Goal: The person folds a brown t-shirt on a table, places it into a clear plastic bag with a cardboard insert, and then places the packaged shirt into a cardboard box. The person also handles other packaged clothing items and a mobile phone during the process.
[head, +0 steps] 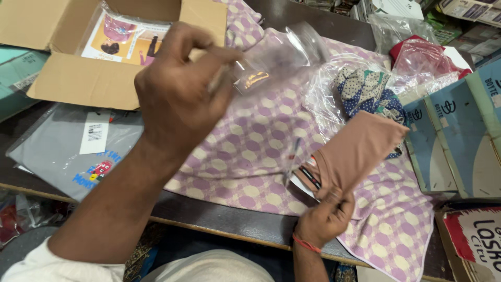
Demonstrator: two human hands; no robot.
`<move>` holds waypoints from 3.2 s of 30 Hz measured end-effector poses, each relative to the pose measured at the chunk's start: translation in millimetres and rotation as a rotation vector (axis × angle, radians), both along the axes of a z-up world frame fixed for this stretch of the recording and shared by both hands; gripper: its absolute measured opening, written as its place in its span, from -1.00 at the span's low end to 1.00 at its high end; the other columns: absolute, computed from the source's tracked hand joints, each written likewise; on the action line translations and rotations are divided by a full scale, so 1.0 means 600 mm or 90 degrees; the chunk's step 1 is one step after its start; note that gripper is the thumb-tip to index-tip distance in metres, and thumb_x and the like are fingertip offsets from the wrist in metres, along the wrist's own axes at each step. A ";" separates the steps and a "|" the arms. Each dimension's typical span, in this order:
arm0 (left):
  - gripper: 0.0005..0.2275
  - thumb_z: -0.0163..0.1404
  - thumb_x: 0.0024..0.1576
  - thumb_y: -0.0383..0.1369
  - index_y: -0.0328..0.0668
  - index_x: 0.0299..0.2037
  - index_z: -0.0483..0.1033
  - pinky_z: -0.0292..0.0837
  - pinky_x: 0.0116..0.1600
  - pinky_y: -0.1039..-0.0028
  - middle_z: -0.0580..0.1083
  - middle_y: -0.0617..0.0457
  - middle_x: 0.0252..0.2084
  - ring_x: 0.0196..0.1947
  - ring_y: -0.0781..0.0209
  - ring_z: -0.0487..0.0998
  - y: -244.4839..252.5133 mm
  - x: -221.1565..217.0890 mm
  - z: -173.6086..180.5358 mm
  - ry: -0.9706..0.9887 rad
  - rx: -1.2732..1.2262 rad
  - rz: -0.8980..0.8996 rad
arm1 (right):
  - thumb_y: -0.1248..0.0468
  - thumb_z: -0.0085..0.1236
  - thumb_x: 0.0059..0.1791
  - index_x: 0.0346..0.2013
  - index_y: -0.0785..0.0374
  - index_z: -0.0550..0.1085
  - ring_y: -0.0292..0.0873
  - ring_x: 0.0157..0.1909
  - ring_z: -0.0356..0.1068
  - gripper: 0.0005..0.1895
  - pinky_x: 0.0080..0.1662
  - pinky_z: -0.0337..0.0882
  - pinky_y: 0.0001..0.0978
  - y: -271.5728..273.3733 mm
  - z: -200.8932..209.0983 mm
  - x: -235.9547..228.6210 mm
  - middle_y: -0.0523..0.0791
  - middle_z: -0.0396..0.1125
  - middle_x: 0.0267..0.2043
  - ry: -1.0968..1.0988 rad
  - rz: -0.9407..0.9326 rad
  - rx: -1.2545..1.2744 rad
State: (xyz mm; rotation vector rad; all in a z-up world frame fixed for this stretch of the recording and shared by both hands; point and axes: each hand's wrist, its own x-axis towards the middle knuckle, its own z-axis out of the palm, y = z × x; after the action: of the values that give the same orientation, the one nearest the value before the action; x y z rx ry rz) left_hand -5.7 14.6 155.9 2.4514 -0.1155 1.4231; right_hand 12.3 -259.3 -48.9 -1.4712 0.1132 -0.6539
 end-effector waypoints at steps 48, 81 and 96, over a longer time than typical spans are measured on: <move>0.07 -0.36 -0.04 0.51 -0.11 0.55 -0.20 0.00 0.56 0.03 0.05 -0.24 0.56 0.55 -0.20 0.10 -0.219 -0.080 -0.192 0.364 -0.900 -0.697 | 0.44 0.12 0.08 -0.01 0.47 0.50 -0.05 -0.07 0.53 -0.80 -0.04 0.50 -0.33 -0.063 0.163 -0.115 0.12 0.46 0.05 -0.063 0.141 -0.425; -0.68 0.14 0.00 -0.35 -0.15 -0.01 0.57 0.51 0.07 0.20 0.53 -0.02 0.05 0.11 -0.05 0.52 -0.052 0.045 -0.151 0.498 0.241 -0.375 | 0.27 0.24 -0.05 -0.10 0.29 0.55 0.09 -0.16 0.51 -0.75 -0.16 0.50 -0.17 -0.046 0.171 -0.112 0.03 0.46 -0.04 0.017 0.261 -0.748; -0.85 0.13 0.07 -0.27 -0.12 -0.28 0.66 0.56 -0.14 0.27 0.62 0.00 -0.36 -0.32 0.09 0.67 -0.078 0.084 -0.082 0.780 0.093 -0.427 | 0.21 0.31 -0.14 -0.24 0.22 0.64 -0.09 -0.27 0.58 -0.77 -0.24 0.55 -0.27 -0.115 0.225 -0.126 -0.04 0.52 -0.16 0.104 0.196 -0.815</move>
State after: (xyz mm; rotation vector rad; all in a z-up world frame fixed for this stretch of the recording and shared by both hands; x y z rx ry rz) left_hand 44.8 -32.3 107.0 2.5510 -0.6645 -0.4174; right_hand -63.1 -328.5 86.1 -2.6931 -0.4934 -0.3142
